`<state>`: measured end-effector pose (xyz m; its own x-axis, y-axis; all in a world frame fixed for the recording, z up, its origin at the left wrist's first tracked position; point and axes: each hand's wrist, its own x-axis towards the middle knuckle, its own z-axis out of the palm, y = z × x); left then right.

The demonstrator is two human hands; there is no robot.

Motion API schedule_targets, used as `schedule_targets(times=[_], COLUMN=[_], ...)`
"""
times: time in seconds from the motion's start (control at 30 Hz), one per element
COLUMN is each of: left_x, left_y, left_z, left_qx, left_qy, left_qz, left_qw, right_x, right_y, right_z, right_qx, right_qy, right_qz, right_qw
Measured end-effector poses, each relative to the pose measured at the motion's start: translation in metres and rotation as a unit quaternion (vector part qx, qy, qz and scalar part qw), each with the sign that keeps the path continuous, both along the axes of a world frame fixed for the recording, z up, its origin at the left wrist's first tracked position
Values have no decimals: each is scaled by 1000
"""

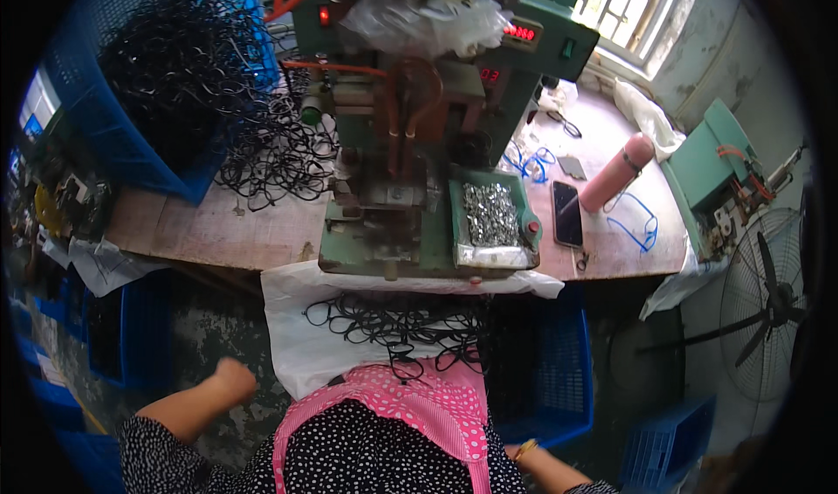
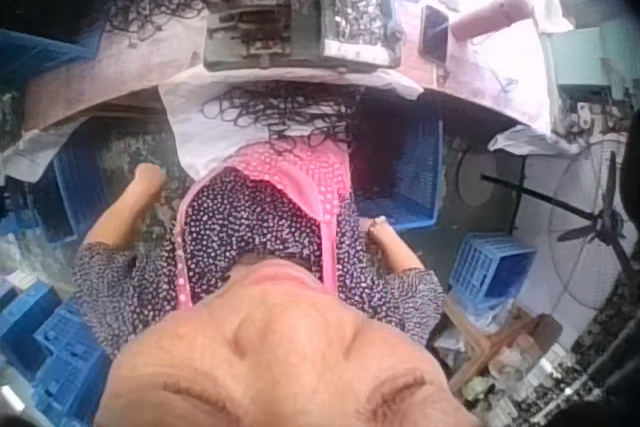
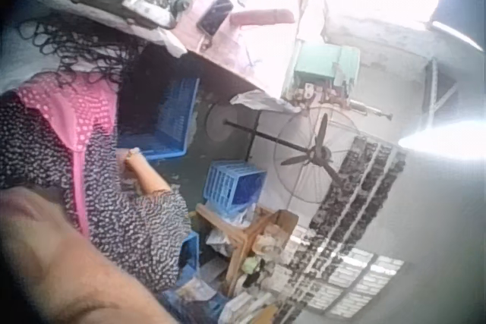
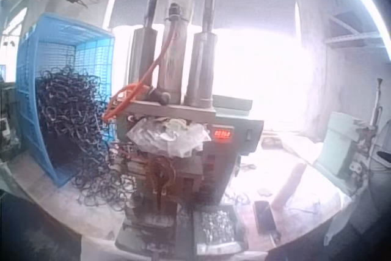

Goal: The person repeatedly picks black cable loops from a pile, places each loop into a green press machine, and adds small metal pins from a tray to secure the loop. The person then removes the assembled loop and places it into a blue crate. The process is repeated continuously throughout the clip.

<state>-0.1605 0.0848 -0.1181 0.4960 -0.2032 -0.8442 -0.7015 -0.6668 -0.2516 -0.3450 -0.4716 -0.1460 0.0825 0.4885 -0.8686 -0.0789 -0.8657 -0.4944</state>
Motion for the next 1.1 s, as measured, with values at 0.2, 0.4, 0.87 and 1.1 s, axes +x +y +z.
schedule_targets(times=[0.2, 0.4, 0.87, 1.1], left_x=[48, 44, 189, 294], left_y=[-130, -192, -122, -96], left_z=[132, 143, 120, 80], left_qx=[-532, -676, -621, -415], left_qy=[-289, -168, -337, -513], left_qz=[127, 170, 228, 291], left_qw=[786, 697, 670, 693], right_x=[114, 249, 320, 314], right_y=[-50, 6, 19, 20], right_z=[99, 145, 115, 107], right_qx=[20, 51, 179, 122], right_qy=[-474, -724, -718, -750], right_qz=[-469, -367, -510, -508], right_qw=[745, 582, 438, 406])
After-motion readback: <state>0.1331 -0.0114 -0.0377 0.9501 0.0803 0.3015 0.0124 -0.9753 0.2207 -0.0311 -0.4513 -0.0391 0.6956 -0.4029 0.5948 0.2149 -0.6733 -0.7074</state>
